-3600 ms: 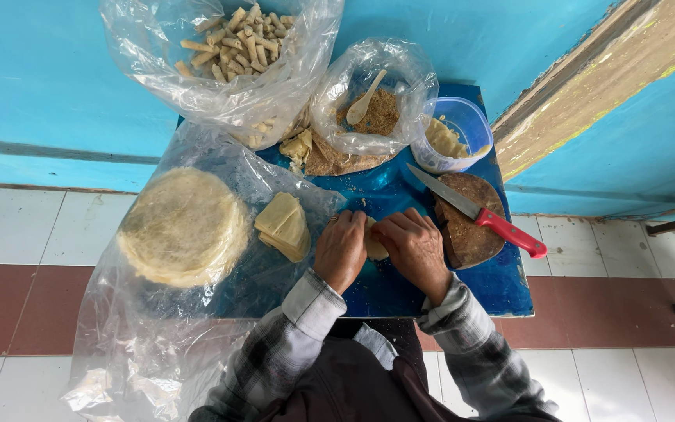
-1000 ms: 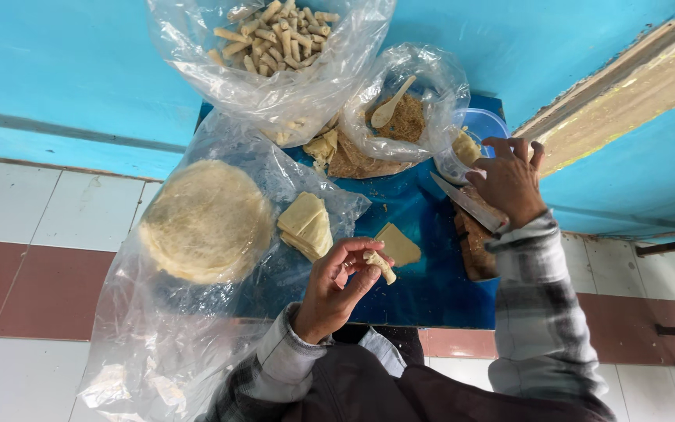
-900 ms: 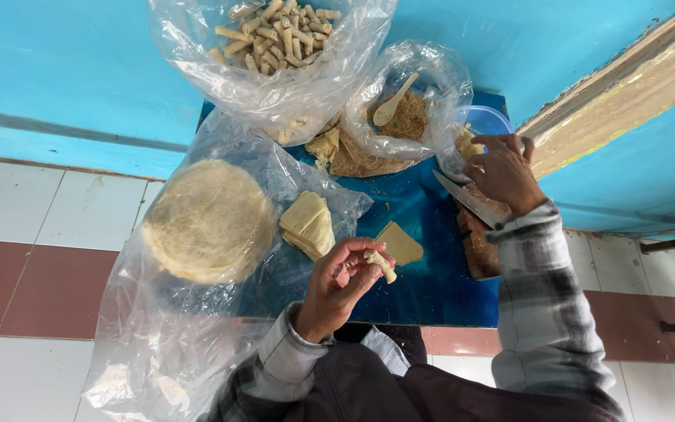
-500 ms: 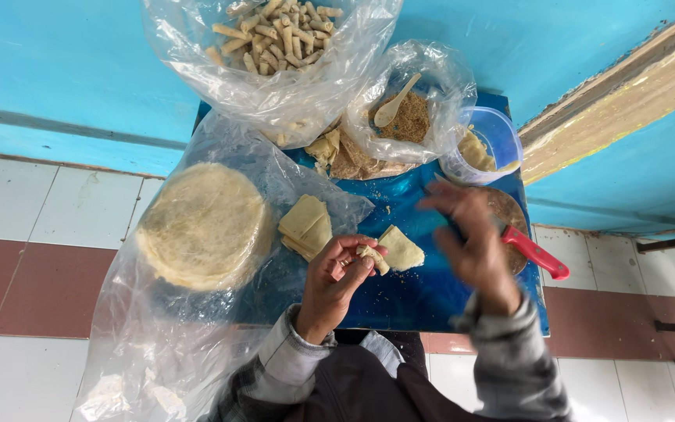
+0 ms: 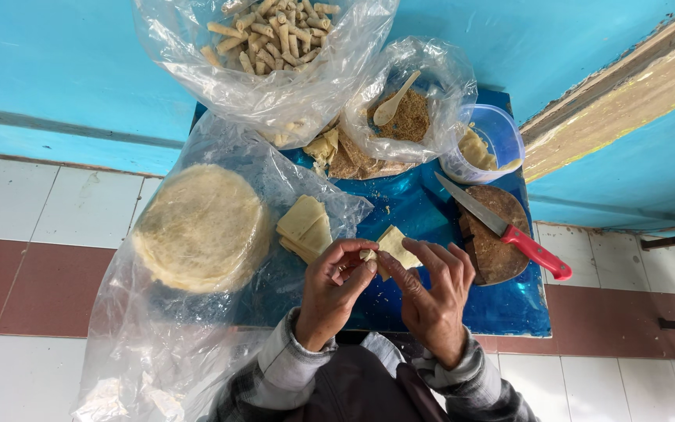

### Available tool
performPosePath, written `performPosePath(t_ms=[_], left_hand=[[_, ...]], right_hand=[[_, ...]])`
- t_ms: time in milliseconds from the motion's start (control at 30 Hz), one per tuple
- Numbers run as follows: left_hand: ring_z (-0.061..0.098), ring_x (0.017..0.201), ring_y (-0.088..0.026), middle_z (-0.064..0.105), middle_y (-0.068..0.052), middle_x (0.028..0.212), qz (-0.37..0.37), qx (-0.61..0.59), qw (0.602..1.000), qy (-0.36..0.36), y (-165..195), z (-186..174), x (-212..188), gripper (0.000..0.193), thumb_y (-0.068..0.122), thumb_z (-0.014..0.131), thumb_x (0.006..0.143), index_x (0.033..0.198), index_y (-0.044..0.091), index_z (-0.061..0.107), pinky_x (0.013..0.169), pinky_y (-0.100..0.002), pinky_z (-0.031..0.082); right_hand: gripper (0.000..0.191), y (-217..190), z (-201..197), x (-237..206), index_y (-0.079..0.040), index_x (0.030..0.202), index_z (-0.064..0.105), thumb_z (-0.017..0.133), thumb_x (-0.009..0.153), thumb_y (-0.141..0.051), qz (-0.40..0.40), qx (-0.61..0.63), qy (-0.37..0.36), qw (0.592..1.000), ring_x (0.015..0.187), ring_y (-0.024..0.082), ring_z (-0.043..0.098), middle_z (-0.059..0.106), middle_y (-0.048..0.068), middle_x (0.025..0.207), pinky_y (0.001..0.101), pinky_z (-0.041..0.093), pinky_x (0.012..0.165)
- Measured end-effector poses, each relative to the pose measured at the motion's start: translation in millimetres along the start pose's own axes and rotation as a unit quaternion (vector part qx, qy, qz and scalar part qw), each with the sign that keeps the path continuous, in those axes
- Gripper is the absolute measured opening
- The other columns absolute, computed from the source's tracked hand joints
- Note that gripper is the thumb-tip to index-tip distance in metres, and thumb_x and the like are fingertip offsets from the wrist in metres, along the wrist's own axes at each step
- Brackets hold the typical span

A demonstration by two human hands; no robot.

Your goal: The person takes thin pastry sheets from a stack, sprinkles a brown powder from a plastic bag over a piece, folds and rolls the piece by hand, and places the finished roll on a growing pile on the blue table. Near the end they briefly pick up a knife from the cutting board and continue folding pieces.

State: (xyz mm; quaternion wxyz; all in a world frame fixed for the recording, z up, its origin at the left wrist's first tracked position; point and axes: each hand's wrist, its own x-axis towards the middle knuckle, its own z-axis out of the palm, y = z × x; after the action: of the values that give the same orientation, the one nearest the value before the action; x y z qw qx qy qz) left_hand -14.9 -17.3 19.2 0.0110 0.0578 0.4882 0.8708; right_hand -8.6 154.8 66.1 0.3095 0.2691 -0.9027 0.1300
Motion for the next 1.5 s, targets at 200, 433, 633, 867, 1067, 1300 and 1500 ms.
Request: performPosePath(t_ms=[200,433,633,867,1067,1300,1500], left_hand=[[0.07,0.095,-0.012,0.073,-0.009,0.105,-0.027,-0.027,0.999,-0.016,3.9,-4.3,0.4,0.023,0.002,0.066,0.098,0.12,-0.003,0.065,0.083,-0.025,0.058],[0.072,0.098,-0.012,0.076,-0.011,0.112,-0.056,-0.04,0.997,-0.042,12.3,-6.6,1.0,0.021,0.001,0.063,0.098,0.119,-0.001,0.065,0.084,-0.025,0.06],[0.071,0.098,-0.014,0.073,-0.011,0.113,-0.034,-0.05,0.997,-0.041,6.8,-4.4,0.5,0.023,-0.004,0.064,0.1,0.123,-0.005,0.066,0.085,-0.026,0.059],[0.071,0.094,-0.014,0.072,-0.01,0.104,-0.058,-0.093,0.993,-0.048,4.1,-11.5,-8.7,0.025,0.005,0.068,0.099,0.123,-0.002,0.065,0.087,-0.029,0.058],[0.071,0.094,-0.015,0.073,-0.01,0.105,-0.079,-0.09,0.992,-0.036,5.0,-12.3,-5.9,0.025,0.009,0.069,0.098,0.121,-0.002,0.066,0.087,-0.03,0.059],[0.071,0.092,-0.015,0.075,-0.013,0.11,-0.074,-0.077,0.994,-0.025,10.0,-13.3,-4.8,0.025,0.009,0.069,0.096,0.118,-0.001,0.065,0.083,-0.03,0.059],[0.063,0.092,-0.011,0.069,-0.009,0.108,0.018,-0.083,0.996,-0.033,5.7,-11.4,-0.4,0.022,0.007,0.069,0.1,0.115,0.001,0.056,0.082,-0.029,0.056]], right_hand=[[0.068,6.9,-5.6,-6.6,-0.04,0.14,0.068,0.071,0.087,0.002,-0.096,-0.234,-0.014,0.967,0.124,0.02,0.057,0.058,-0.001,0.138,0.0459,0.035,0.113],[0.048,28.0,-33.0,9.2,-0.034,0.141,0.069,0.073,0.096,-0.019,-0.174,-0.211,0.005,0.962,0.122,0.023,0.057,0.061,0.004,0.138,0.0441,0.038,0.106],[0.045,3.8,-22.7,10.3,-0.026,0.13,0.071,0.075,0.088,-0.01,-0.061,0.068,0.011,0.996,0.118,0.027,0.058,0.062,0.009,0.134,0.0457,0.043,0.104],[0.057,-16.5,-5.8,-2.7,-0.023,0.129,0.072,0.068,0.079,0.004,0.044,0.139,0.026,0.989,0.121,0.032,0.059,0.06,0.011,0.139,0.0448,0.048,0.103],[0.047,-13.2,7.0,-14.7,-0.028,0.127,0.074,0.071,0.091,0.002,-0.013,-0.038,0.061,0.997,0.121,0.027,0.059,0.058,0.007,0.136,0.0455,0.046,0.104],[0.036,10.7,5.9,-12.8,-0.022,0.125,0.077,0.073,0.094,-0.005,-0.049,-0.124,0.054,0.99,0.118,0.025,0.059,0.061,0.008,0.133,0.0433,0.044,0.099],[0.027,8.1,8.8,-11.3,-0.013,0.121,0.072,0.068,0.095,-0.004,0.165,0.231,0.028,0.959,0.116,0.025,0.068,0.066,0.013,0.13,0.0311,0.062,0.087]])
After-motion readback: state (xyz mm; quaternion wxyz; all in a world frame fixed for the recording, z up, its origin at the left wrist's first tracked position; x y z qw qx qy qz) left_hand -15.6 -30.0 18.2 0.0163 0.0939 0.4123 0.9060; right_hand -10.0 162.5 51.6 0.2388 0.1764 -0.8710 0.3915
